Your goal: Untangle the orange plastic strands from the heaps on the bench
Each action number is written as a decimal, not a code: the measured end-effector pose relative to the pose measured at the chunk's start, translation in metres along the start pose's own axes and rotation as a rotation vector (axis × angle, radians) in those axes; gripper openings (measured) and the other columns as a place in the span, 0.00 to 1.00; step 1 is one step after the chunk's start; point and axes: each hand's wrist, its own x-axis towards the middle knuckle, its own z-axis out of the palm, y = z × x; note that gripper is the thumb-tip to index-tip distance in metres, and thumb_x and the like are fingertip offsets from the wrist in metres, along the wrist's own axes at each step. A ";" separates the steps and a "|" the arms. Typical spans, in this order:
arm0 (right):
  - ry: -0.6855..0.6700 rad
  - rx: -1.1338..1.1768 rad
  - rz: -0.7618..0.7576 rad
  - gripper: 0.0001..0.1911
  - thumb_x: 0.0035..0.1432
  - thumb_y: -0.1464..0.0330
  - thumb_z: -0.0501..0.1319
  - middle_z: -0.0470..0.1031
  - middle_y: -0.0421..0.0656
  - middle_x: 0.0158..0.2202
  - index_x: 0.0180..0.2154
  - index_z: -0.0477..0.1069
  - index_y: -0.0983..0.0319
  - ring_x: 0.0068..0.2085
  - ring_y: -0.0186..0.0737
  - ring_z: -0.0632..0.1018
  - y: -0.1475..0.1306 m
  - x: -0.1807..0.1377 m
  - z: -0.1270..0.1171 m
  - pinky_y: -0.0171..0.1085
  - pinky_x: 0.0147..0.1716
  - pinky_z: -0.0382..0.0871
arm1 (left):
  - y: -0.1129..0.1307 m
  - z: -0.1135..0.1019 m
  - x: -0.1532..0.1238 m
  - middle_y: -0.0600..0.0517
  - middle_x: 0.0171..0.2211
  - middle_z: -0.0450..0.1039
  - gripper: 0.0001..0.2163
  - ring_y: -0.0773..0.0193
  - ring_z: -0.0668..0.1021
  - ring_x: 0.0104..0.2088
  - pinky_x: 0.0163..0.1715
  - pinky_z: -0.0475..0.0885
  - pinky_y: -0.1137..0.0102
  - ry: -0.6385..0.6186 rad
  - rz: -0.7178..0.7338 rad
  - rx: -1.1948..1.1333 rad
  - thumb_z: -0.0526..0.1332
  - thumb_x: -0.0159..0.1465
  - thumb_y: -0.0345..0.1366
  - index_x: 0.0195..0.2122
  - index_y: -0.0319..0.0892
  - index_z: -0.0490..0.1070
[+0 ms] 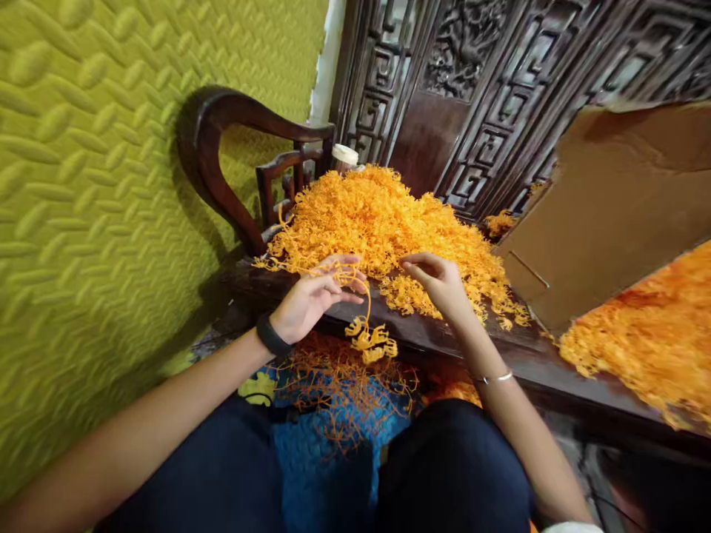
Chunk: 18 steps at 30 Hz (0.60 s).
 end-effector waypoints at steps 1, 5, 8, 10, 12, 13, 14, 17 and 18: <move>-0.052 -0.013 -0.047 0.10 0.53 0.64 0.59 0.76 0.45 0.31 0.32 0.73 0.65 0.33 0.37 0.76 -0.008 -0.005 0.000 0.38 0.35 0.68 | -0.001 0.001 -0.001 0.47 0.37 0.75 0.21 0.59 0.76 0.38 0.40 0.71 0.61 -0.038 -0.007 0.009 0.53 0.48 0.21 0.44 0.36 0.69; -0.205 -0.064 -0.175 0.10 0.56 0.64 0.57 0.76 0.42 0.32 0.32 0.73 0.62 0.34 0.34 0.75 -0.034 -0.021 0.000 0.36 0.36 0.67 | -0.004 0.004 -0.002 0.48 0.37 0.76 0.24 0.59 0.76 0.40 0.41 0.71 0.62 -0.131 -0.028 0.037 0.54 0.45 0.19 0.44 0.39 0.70; -0.255 -0.083 -0.202 0.11 0.58 0.63 0.56 0.75 0.42 0.30 0.32 0.73 0.62 0.32 0.33 0.75 -0.042 -0.025 -0.002 0.34 0.34 0.67 | -0.003 0.004 -0.003 0.48 0.38 0.75 0.24 0.59 0.76 0.40 0.41 0.71 0.61 -0.131 -0.024 0.042 0.54 0.46 0.20 0.45 0.40 0.70; -0.287 -0.068 -0.160 0.14 0.59 0.61 0.54 0.75 0.42 0.29 0.31 0.72 0.63 0.31 0.33 0.75 -0.042 -0.026 -0.003 0.34 0.33 0.67 | -0.002 0.005 -0.003 0.47 0.38 0.75 0.22 0.59 0.76 0.39 0.41 0.71 0.61 -0.096 0.007 0.043 0.55 0.47 0.21 0.45 0.38 0.70; -0.349 -0.036 -0.054 0.20 0.60 0.56 0.51 0.74 0.44 0.26 0.30 0.71 0.64 0.28 0.33 0.75 -0.040 -0.026 -0.002 0.34 0.29 0.67 | 0.000 0.006 -0.004 0.47 0.38 0.75 0.20 0.59 0.75 0.39 0.41 0.71 0.62 -0.032 0.047 0.052 0.56 0.49 0.22 0.44 0.37 0.70; -0.404 -0.019 0.017 0.22 0.59 0.53 0.50 0.73 0.44 0.24 0.30 0.70 0.65 0.25 0.33 0.74 -0.039 -0.027 0.000 0.34 0.27 0.67 | 0.001 0.008 -0.004 0.47 0.38 0.74 0.20 0.59 0.75 0.40 0.40 0.71 0.62 0.001 0.066 0.058 0.57 0.49 0.22 0.44 0.37 0.70; -0.469 0.001 0.090 0.24 0.58 0.51 0.49 0.73 0.43 0.22 0.31 0.69 0.65 0.23 0.32 0.74 -0.038 -0.028 0.003 0.34 0.24 0.67 | 0.001 0.009 -0.005 0.47 0.39 0.74 0.19 0.59 0.75 0.40 0.40 0.71 0.63 0.028 0.084 0.062 0.58 0.49 0.22 0.44 0.37 0.70; -0.662 0.031 0.203 0.24 0.55 0.49 0.53 0.72 0.42 0.20 0.33 0.68 0.65 0.19 0.32 0.73 -0.035 -0.031 0.014 0.33 0.20 0.65 | 0.001 0.013 -0.005 0.47 0.40 0.74 0.18 0.59 0.74 0.43 0.41 0.71 0.63 0.062 0.129 0.083 0.59 0.50 0.22 0.42 0.38 0.70; -0.701 0.019 0.188 0.22 0.53 0.50 0.57 0.72 0.41 0.21 0.32 0.68 0.65 0.20 0.32 0.73 -0.034 -0.031 0.018 0.32 0.20 0.65 | 0.001 0.014 -0.005 0.48 0.41 0.73 0.16 0.59 0.74 0.43 0.42 0.71 0.63 0.071 0.144 0.091 0.60 0.50 0.23 0.41 0.38 0.70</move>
